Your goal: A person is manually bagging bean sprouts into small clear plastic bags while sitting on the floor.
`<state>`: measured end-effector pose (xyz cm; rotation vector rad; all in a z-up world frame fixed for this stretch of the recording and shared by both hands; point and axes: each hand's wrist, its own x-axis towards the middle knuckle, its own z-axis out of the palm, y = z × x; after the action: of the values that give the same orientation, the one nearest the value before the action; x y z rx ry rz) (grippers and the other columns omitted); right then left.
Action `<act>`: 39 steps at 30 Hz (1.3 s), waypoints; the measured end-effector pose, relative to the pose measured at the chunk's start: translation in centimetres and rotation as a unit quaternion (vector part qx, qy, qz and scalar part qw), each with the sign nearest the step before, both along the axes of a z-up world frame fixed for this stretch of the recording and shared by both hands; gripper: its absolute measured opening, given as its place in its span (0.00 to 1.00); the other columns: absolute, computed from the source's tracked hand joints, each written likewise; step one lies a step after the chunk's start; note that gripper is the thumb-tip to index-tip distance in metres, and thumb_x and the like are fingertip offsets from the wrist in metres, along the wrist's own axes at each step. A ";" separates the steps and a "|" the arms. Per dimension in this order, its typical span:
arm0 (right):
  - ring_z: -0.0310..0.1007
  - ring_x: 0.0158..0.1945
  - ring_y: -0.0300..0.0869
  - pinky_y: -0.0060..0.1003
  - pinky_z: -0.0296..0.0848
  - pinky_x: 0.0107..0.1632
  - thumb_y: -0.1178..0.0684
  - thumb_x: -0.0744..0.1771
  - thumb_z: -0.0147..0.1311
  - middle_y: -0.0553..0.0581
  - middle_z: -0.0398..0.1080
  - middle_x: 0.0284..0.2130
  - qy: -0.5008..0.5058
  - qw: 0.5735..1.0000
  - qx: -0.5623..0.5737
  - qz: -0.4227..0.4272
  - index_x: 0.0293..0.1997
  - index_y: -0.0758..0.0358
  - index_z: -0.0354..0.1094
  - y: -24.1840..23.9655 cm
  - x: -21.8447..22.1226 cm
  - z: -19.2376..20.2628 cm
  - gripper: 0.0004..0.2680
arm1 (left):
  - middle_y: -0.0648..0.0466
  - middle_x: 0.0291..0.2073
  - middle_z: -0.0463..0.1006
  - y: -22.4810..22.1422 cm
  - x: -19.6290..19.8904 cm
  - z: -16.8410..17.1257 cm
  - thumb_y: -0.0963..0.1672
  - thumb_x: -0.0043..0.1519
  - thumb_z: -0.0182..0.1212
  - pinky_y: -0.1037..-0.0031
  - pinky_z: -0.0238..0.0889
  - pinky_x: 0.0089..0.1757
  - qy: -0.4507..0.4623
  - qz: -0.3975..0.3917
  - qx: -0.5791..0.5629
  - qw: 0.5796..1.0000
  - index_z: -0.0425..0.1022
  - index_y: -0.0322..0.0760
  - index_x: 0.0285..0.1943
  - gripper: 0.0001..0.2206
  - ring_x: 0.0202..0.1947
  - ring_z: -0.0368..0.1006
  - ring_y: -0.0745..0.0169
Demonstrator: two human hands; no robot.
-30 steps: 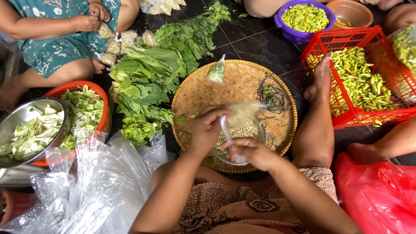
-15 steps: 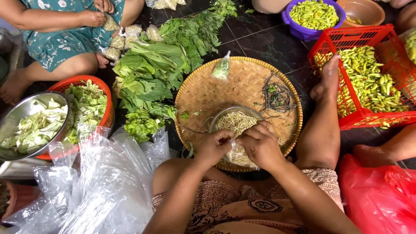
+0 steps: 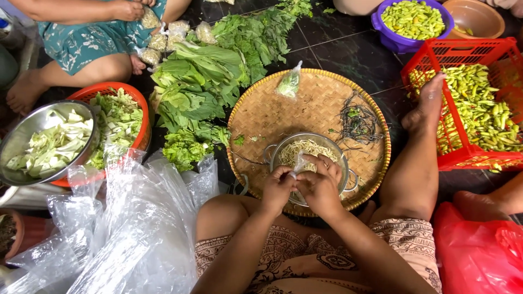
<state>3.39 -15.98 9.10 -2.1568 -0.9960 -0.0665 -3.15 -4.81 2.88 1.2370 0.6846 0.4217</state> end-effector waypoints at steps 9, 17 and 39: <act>0.52 0.67 0.53 0.73 0.45 0.66 0.52 0.61 0.64 0.49 0.64 0.58 0.131 0.986 0.028 -0.098 0.30 0.55 0.76 0.0 2.0 -2.7 0.03 | 0.55 0.26 0.74 1.7 0.5 -1.8 0.41 0.56 0.68 0.79 0.66 0.30 -0.052 -0.066 0.220 0.972 0.85 0.43 0.38 0.05 0.27 0.67 0.70; 0.61 0.63 0.52 0.63 0.56 0.62 0.55 0.61 0.65 0.48 0.69 0.51 0.085 0.993 0.035 -0.072 0.32 0.50 0.77 -0.1 2.2 -2.8 0.03 | 0.52 0.33 0.72 1.2 -0.6 0.1 0.39 0.61 0.67 0.76 0.69 0.38 -0.099 -0.073 0.009 0.992 0.81 0.28 0.43 0.06 0.35 0.67 0.70; 0.59 0.64 0.55 0.54 0.50 0.71 0.60 0.64 0.60 0.53 0.64 0.56 -0.080 0.986 0.125 0.077 0.35 0.50 0.75 -0.4 4.1 -2.1 0.05 | 0.54 0.43 0.79 -1.0 0.4 -1.1 0.43 0.75 0.49 0.69 0.67 0.55 -0.233 -0.135 0.090 0.959 0.75 0.37 0.59 0.11 0.47 0.72 0.70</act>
<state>7.46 -16.37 6.98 -1.8632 -1.1783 -0.2787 -2.71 -5.85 1.78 1.3179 0.0727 0.5326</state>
